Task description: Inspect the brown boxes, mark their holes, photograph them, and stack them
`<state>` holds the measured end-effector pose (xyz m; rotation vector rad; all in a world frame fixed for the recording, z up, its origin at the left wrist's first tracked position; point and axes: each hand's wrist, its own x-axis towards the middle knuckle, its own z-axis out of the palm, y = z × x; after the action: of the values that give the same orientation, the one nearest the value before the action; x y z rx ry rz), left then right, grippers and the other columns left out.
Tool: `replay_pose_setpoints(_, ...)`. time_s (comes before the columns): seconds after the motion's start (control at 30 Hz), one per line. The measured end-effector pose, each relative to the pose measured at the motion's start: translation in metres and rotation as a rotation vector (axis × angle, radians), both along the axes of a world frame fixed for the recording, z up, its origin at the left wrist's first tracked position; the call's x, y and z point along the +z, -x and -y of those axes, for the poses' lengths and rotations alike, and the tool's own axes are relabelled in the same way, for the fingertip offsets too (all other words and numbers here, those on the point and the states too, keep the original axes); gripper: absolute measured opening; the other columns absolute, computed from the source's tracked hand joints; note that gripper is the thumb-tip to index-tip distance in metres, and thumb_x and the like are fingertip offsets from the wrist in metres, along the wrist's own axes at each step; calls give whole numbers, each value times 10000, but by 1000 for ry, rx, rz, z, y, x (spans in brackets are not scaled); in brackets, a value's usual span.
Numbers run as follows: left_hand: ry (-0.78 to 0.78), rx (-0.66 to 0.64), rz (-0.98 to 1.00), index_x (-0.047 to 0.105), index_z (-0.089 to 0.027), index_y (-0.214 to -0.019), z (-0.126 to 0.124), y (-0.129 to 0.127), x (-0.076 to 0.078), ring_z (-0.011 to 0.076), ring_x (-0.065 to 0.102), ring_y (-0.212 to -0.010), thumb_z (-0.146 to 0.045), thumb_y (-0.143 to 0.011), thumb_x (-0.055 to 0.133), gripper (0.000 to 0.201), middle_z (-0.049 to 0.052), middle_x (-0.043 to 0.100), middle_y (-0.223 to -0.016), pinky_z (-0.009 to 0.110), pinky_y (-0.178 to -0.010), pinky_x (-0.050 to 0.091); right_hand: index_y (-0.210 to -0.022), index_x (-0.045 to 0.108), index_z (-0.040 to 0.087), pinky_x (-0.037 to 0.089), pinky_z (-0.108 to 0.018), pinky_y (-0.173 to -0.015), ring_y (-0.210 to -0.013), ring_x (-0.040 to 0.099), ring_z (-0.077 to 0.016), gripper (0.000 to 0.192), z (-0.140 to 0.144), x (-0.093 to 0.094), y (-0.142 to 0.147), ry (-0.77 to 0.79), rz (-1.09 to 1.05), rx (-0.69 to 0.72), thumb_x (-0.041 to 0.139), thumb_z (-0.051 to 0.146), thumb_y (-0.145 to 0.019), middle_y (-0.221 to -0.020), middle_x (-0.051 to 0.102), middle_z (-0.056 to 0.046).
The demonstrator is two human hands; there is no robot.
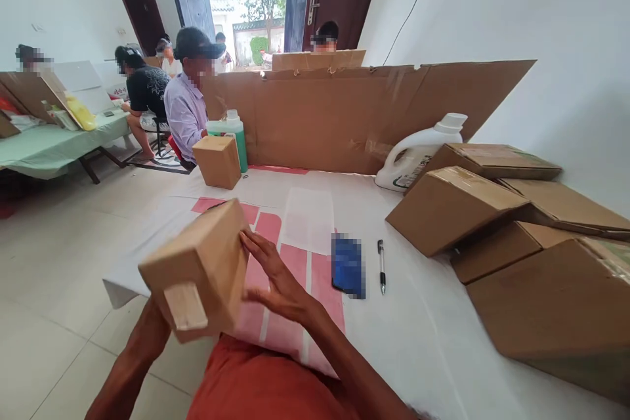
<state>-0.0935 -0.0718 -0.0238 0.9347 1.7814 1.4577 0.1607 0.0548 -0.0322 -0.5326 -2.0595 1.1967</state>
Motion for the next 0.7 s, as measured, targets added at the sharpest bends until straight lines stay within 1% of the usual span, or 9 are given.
replay_pose_setpoints(0.07, -74, -83, 66, 585, -314, -1476, -19, 7, 17, 380, 768, -1082, -979, -791, 551, 955, 122, 707, -1394, 548, -851, 701, -1687, 426, 371, 276, -607, -1326, -1620, 354, -340, 744, -21, 11, 34, 137, -72, 43, 595, 681, -1032, -1745, 433, -86)
replay_pose_setpoints(0.13, -127, -139, 63, 476, -308, -1562, -47, 3, 22, 316, 786, -1047, -934, -880, 489, 926, 136, 608, -1510, 523, -890, 699, -1606, 546, 360, 373, -591, -1262, -1528, 473, -348, 663, -42, 8, 67, 265, -128, 43, 601, 679, -1027, -1645, 556, -84)
replay_pose_setpoints(0.23, -83, -77, -92, 422, -217, -1577, -93, -6, 6, 292, 794, -998, -884, -872, 575, 983, 200, 584, -1477, 509, -880, 696, -1463, 664, 294, 441, -550, -1206, -1444, 553, -364, 673, -70, -11, 104, 458, -220, 13, 731, 698, -929, -1530, 654, -95)
replay_pose_setpoints(0.33, -61, -30, -198, 529, -161, -1467, -126, -7, -19, 375, 750, -1142, -849, -820, 654, 953, 245, 589, -1447, 570, -937, 665, -1474, 614, 220, 488, -519, -1170, -1392, 611, -360, 775, -97, -29, 122, 591, -274, 3, 735, 729, -903, -1501, 674, -144)
replay_pose_setpoints(0.4, -58, -15, -225, 493, -169, -1503, -141, -1, -31, 386, 744, -1154, -789, -792, 732, 974, 247, 586, -1454, 588, -963, 646, -1524, 539, 197, 520, -492, -1139, -1389, 621, -350, 860, -115, -35, 126, 613, -265, 14, 780, 704, -872, -1530, 649, -168)
replay_pose_setpoints(0.47, 7, -37, -220, 281, -165, -1644, -155, 9, -37, 363, 776, -1065, -731, -777, 791, 1154, 225, 650, -1356, 568, -944, 647, -1531, 516, 209, 530, -462, -1124, -1390, 619, -333, 897, -132, -36, 127, 625, -227, 30, 844, 653, -825, -1543, 641, -155)
replay_pose_setpoints(0.53, 115, -101, -198, 47, -130, -1700, -169, 22, -39, 362, 795, -997, -686, -732, 860, 1381, 171, 726, -1169, 546, -923, 647, -1471, 561, 219, 537, -446, -1100, -1352, 637, -321, 833, -150, -35, 130, 628, -165, 39, 852, 635, -810, -1490, 678, -127)
replay_pose_setpoints(0.57, 162, -125, -194, -12, -121, -1704, -178, 29, -40, 371, 797, -990, -668, -705, 891, 1453, 145, 745, -1094, 543, -920, 644, -1424, 592, 220, 544, -442, -1080, -1319, 651, -316, 780, -159, -35, 134, 625, -134, 36, 843, 634, -813, -1445, 703, -113)
replay_pose_setpoints(0.7, 255, -54, -195, 28, -184, -1704, -211, 51, -45, 389, 807, -999, -630, -671, 941, 1448, 144, 785, -1086, 545, -925, 638, -1292, 647, 202, 582, -417, -964, -1168, 700, -294, 613, -194, -33, 158, 595, -48, 15, 760, 629, -866, -1262, 759, -83)
